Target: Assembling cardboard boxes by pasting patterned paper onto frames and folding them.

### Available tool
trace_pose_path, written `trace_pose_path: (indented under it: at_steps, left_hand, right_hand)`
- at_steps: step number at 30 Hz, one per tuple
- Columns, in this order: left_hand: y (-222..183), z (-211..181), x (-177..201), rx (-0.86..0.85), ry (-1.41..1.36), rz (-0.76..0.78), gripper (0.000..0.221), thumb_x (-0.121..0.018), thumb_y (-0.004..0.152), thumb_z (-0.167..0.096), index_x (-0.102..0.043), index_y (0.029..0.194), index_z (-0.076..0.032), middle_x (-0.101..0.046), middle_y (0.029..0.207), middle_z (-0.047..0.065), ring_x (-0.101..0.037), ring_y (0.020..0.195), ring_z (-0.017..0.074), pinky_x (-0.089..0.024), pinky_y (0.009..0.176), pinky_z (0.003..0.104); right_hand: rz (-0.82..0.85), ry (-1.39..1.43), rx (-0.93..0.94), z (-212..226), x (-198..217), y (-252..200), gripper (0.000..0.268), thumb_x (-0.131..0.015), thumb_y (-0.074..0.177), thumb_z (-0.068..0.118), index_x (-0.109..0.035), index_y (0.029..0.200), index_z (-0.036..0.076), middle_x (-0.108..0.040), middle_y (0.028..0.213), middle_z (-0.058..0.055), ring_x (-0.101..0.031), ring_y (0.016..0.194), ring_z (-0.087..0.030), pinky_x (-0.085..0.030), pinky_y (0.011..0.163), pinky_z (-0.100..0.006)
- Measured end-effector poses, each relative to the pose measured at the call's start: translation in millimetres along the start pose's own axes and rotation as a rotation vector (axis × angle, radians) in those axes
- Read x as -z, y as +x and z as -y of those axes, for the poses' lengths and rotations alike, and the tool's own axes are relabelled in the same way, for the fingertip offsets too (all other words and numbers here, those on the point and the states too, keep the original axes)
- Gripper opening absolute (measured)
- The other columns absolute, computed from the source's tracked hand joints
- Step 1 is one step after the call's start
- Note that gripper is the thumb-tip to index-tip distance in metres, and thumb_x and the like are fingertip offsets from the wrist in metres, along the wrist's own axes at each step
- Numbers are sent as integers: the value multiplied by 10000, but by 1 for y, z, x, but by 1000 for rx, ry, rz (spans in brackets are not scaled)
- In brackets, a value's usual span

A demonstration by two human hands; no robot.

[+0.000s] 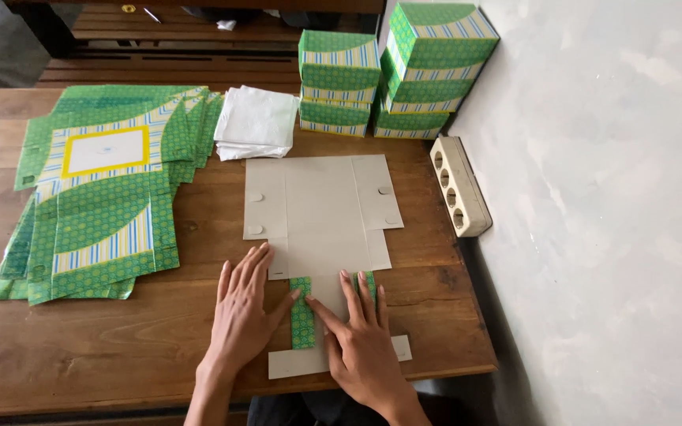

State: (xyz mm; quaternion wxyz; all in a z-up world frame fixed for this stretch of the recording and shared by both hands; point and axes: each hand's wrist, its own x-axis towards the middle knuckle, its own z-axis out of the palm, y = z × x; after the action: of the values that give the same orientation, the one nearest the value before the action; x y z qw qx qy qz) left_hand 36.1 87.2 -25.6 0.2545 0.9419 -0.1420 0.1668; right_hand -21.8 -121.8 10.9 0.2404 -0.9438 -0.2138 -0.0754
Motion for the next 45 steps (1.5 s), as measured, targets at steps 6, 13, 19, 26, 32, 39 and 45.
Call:
trace_pose_path:
  at_steps: [6,13,19,26,32,39,45]
  left_hand:
    - [-4,6,6,-75,-24,57,715,-647,934,-497,-444,1510,-124,-356,1661,92,-299,1542,226,-111,1270,485]
    - [-1,9,20,-74,-213,157,815,-784,847,-457,-443,1522,-153,-324,1673,104,-224,1571,247,-33,1267,490]
    - [0,9,30,-58,-269,271,1112,-924,672,-583,-396,1562,-177,-222,1707,102,-118,1592,239,36,1261,483]
    - [-2,12,23,-92,-242,246,1143,-938,643,-607,-400,1560,-187,-221,1708,103,-135,1590,247,26,1261,493]
    - [-4,8,7,-58,-106,84,742,-732,862,-529,-511,1478,-179,-397,1635,87,-305,1537,220,-118,1261,481]
    - [-3,2,1,-25,-13,24,570,-606,967,-476,-537,1441,-168,-442,1601,98,-369,1500,242,-176,1249,500]
    - [-5,13,11,-108,-151,118,678,-774,857,-445,-539,1460,-245,-337,1671,91,-254,1563,261,-81,1258,500]
  right_hand:
    - [21,4,-11,1,1,0,516,-489,1010,161,-553,1514,248,-207,1651,-245,-106,1518,-497,-70,1186,-672]
    - [23,12,-16,2,2,0,501,-491,1007,168,-568,1495,249,-210,1650,-243,-98,1523,-489,-58,1190,-660]
    - [10,12,-16,2,4,1,510,-497,1004,161,-564,1501,257,-214,1655,-234,-102,1529,-475,-63,1193,-652]
    - [5,2,-12,1,1,1,483,-498,1025,202,-560,1501,255,-217,1654,-226,-107,1528,-478,-66,1198,-651]
    - [-14,-6,0,2,1,0,494,-507,1007,180,-571,1492,257,-225,1652,-231,-124,1525,-483,-69,1198,-653]
    - [-18,-15,4,1,0,0,506,-513,995,158,-575,1488,247,-246,1639,-248,-146,1514,-498,-89,1192,-664]
    - [8,63,-21,-5,-2,-1,506,-478,1028,228,-497,1531,181,-212,1669,-213,-86,1548,-452,-42,1212,-627]
